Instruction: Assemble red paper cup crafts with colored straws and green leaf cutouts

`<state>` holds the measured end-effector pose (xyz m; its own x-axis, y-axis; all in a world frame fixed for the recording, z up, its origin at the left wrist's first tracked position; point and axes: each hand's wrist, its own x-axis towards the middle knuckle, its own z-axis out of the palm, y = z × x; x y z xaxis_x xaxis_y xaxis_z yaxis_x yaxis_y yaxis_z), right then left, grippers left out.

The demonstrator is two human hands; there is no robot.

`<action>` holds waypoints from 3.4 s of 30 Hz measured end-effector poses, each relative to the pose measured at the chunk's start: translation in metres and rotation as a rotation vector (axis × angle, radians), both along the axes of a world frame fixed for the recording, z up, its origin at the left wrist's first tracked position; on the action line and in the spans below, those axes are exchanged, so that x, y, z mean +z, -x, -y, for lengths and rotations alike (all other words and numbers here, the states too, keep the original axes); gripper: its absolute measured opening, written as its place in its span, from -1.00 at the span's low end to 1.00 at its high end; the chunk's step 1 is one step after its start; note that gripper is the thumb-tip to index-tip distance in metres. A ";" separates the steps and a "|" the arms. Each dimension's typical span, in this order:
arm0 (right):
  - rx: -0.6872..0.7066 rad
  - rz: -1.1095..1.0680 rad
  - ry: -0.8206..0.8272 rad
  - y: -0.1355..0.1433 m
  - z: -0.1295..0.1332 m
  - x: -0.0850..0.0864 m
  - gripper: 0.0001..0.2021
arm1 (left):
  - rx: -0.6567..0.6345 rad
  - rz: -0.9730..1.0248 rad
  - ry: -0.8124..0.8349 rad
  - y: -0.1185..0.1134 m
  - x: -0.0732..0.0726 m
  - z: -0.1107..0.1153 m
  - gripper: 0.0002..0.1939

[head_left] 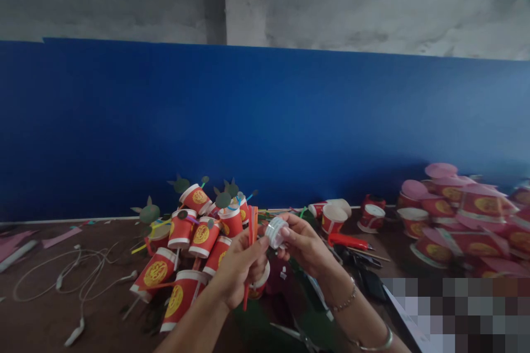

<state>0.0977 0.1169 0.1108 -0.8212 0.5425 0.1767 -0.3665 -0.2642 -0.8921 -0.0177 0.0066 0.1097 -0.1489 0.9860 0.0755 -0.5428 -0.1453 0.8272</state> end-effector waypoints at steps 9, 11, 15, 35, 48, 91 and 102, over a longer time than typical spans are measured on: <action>-0.065 0.000 -0.188 -0.003 0.001 0.003 -0.74 | -0.017 0.015 0.010 -0.002 0.003 0.001 -0.58; -0.072 0.015 -0.238 -0.005 0.001 0.003 -0.75 | -0.010 0.015 0.035 -0.002 0.003 0.001 -0.58; -0.122 0.106 -0.440 -0.015 0.001 0.010 -0.83 | -0.039 -0.016 0.077 0.002 0.001 0.000 -0.60; -0.332 0.101 -0.943 -0.023 0.009 0.025 -0.80 | -0.095 -0.086 0.116 0.009 0.001 -0.002 -0.59; -0.253 0.198 -0.721 -0.017 0.013 0.020 -0.78 | -0.147 0.003 0.066 0.013 -0.006 -0.002 -0.60; -0.367 0.101 -0.943 -0.020 0.005 0.023 -0.80 | -0.131 -0.006 0.075 0.015 -0.006 -0.004 -0.59; -0.389 0.073 -1.048 -0.022 0.011 0.028 -0.77 | -0.114 -0.051 0.084 0.013 -0.003 -0.002 -0.55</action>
<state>0.1198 0.1064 0.1384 -0.6550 0.3762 0.6553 -0.1985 0.7511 -0.6296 -0.0305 0.0085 0.1063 -0.0335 0.9994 -0.0031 -0.5084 -0.0144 0.8610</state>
